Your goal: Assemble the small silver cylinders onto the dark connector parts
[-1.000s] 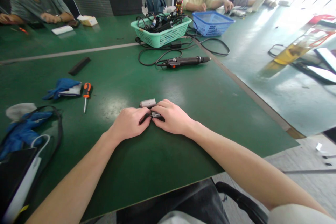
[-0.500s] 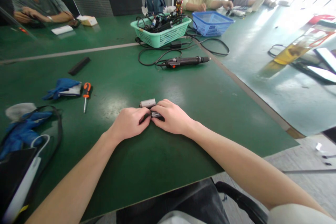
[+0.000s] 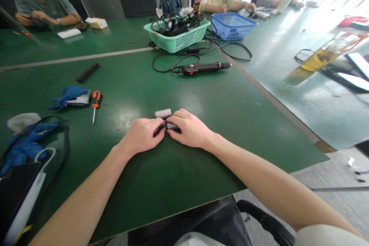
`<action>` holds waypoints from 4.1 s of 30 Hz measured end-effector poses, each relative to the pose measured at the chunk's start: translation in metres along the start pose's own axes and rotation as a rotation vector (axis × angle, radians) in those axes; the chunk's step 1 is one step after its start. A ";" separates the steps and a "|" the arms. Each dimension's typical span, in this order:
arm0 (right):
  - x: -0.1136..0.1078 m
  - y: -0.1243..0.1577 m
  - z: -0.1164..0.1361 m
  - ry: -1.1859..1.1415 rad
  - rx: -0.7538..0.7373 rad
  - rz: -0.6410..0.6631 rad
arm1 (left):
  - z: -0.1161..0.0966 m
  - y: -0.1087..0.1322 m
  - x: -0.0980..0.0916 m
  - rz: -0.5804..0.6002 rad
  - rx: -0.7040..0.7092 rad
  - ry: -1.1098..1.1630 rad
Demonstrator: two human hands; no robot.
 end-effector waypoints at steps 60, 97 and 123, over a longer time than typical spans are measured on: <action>0.000 -0.001 0.000 0.007 0.019 0.011 | 0.001 -0.001 0.002 0.029 -0.026 -0.031; 0.000 -0.001 0.000 -0.001 0.025 0.009 | 0.002 0.000 0.001 0.034 -0.046 -0.041; 0.001 0.000 -0.001 0.001 0.021 0.014 | 0.003 0.000 0.002 0.027 -0.067 -0.044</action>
Point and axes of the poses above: each hand's wrist, its own y-axis away from the middle knuckle, its own x-axis out of the palm, z = x × y, the point moved 9 cm from there along -y, towards the middle knuckle, and after that the axes turned 2 degrees about -z, right-handed, at the moved point
